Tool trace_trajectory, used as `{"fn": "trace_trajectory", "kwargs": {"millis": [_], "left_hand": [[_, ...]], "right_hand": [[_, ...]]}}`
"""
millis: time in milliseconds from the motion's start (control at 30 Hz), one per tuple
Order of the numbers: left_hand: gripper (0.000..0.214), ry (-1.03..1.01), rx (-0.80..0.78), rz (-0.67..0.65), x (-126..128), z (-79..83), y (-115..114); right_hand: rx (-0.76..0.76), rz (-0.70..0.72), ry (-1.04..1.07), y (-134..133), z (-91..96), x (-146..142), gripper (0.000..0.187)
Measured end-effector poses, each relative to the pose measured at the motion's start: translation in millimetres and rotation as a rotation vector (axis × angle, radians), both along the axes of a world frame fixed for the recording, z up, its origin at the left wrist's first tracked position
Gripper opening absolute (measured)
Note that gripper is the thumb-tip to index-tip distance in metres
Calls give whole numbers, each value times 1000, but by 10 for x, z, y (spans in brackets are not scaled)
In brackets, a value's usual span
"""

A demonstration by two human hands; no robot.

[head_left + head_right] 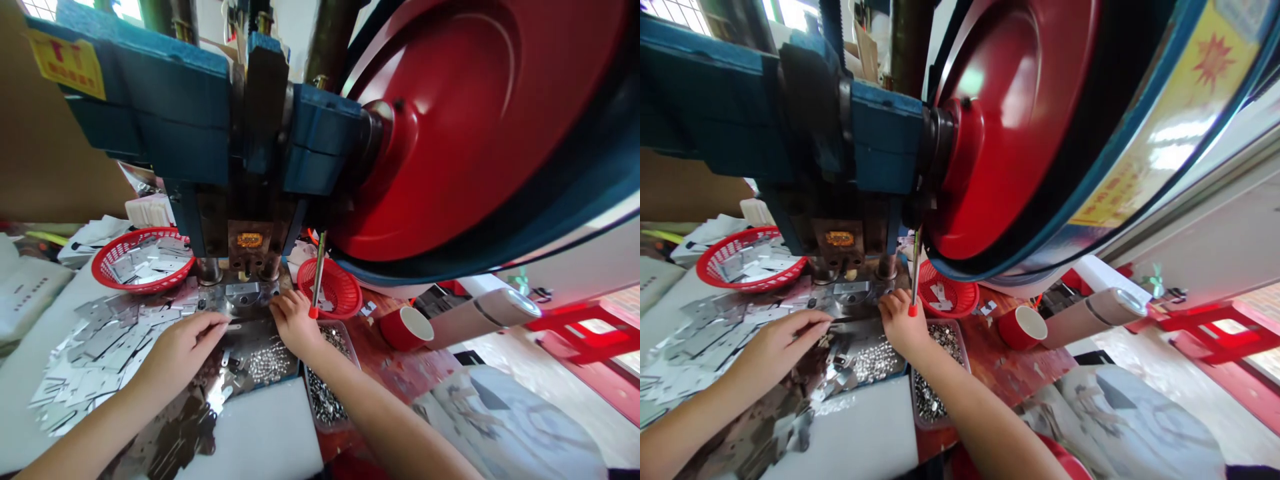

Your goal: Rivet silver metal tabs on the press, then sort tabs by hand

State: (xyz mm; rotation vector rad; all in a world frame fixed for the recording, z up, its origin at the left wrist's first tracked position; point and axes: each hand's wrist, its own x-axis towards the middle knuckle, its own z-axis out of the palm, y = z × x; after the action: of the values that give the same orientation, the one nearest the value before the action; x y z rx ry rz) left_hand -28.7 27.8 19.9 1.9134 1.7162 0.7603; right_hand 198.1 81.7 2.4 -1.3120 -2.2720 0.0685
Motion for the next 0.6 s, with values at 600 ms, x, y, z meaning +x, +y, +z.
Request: {"fn": "trace_trajectory", "kwargs": {"millis": [600], "left_hand": [[33,-157,-3,177,-14,206,498]], "right_hand": [[78,135,-77,133,295,-340,28]]}}
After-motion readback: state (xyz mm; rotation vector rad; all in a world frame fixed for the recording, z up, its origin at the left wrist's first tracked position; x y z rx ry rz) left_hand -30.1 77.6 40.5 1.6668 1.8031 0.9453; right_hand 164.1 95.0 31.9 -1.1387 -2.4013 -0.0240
